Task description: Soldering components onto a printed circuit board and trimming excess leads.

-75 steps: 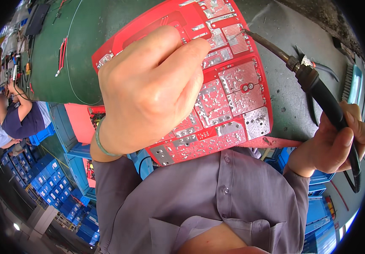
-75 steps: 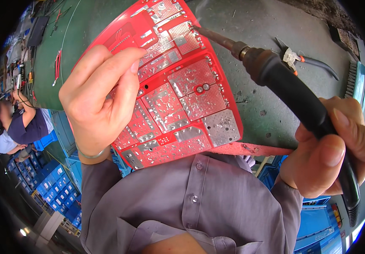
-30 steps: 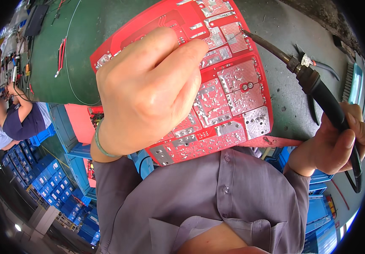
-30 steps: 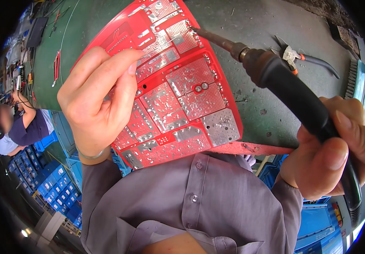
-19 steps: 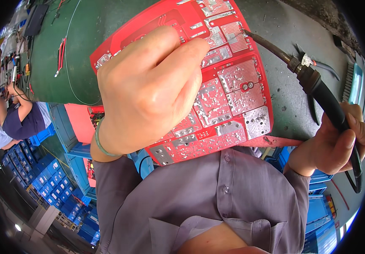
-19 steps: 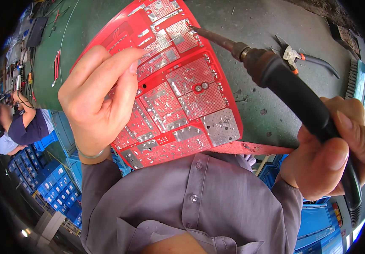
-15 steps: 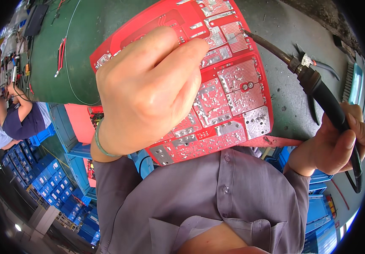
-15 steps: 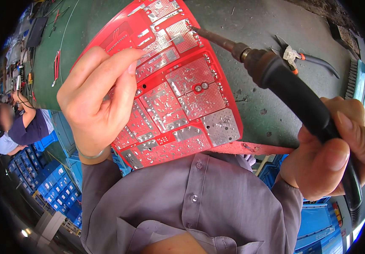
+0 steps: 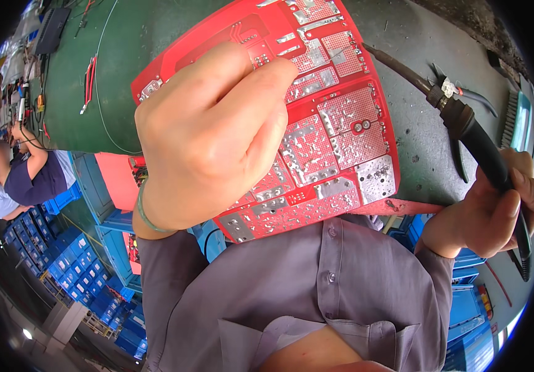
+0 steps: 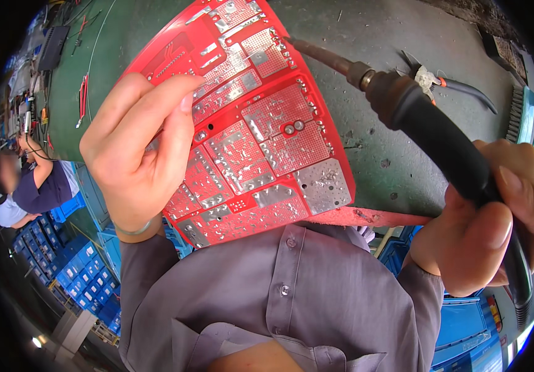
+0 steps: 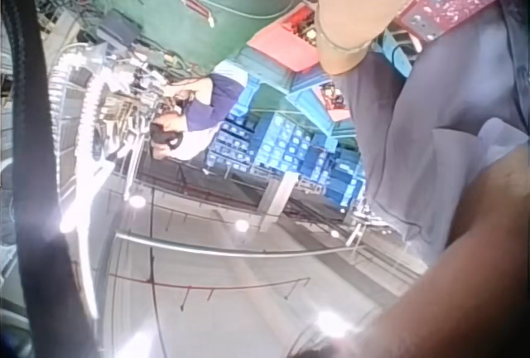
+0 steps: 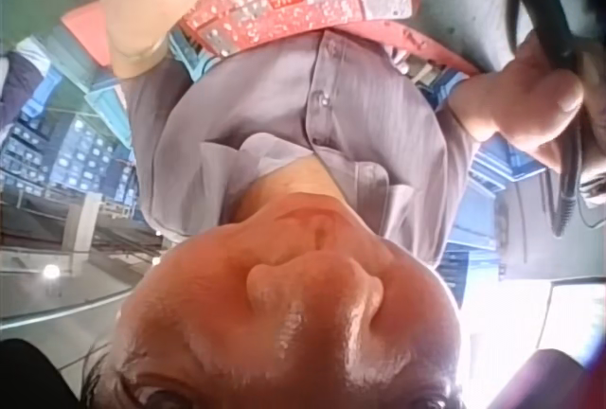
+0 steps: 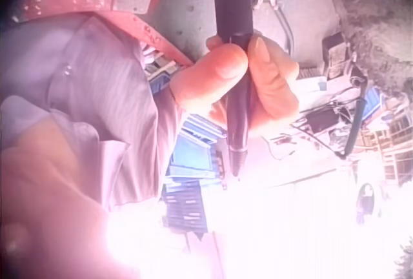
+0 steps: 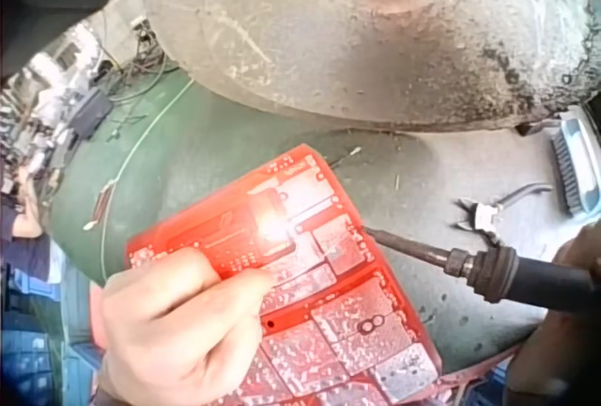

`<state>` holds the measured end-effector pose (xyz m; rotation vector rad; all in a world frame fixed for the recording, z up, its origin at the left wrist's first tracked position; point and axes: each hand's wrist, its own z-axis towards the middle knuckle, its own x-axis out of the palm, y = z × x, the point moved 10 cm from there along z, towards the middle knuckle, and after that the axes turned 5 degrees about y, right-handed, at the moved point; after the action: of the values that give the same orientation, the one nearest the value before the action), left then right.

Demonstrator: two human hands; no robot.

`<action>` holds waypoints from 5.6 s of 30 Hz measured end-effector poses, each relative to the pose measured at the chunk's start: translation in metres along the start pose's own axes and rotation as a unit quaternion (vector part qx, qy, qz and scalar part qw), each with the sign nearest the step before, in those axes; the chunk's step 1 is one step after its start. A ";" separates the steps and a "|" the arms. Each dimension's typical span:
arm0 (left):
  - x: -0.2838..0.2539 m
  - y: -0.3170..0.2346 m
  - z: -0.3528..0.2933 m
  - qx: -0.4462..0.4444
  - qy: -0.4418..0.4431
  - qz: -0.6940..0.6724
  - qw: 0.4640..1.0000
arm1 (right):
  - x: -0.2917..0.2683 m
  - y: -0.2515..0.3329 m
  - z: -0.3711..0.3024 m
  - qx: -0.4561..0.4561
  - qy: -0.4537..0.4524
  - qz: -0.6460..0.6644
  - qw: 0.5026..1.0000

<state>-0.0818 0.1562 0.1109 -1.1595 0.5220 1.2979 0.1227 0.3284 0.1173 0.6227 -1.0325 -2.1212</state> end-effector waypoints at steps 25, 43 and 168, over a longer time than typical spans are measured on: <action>0.001 -0.018 -0.010 0.033 0.057 -0.009 0.998 | -0.033 0.009 -0.014 0.000 -0.111 -0.040 0.993; 0.009 -0.030 -0.009 0.007 0.074 -0.028 0.997 | -0.013 0.005 -0.032 0.009 -0.109 0.039 0.993; 0.020 -0.029 -0.002 0.028 0.123 -0.023 0.992 | -0.001 0.007 -0.023 0.027 -0.069 0.034 0.997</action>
<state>-0.0496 0.1674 0.1036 -1.2849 0.7024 1.1003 0.1417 0.3148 0.1099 0.4659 -1.1735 -2.1051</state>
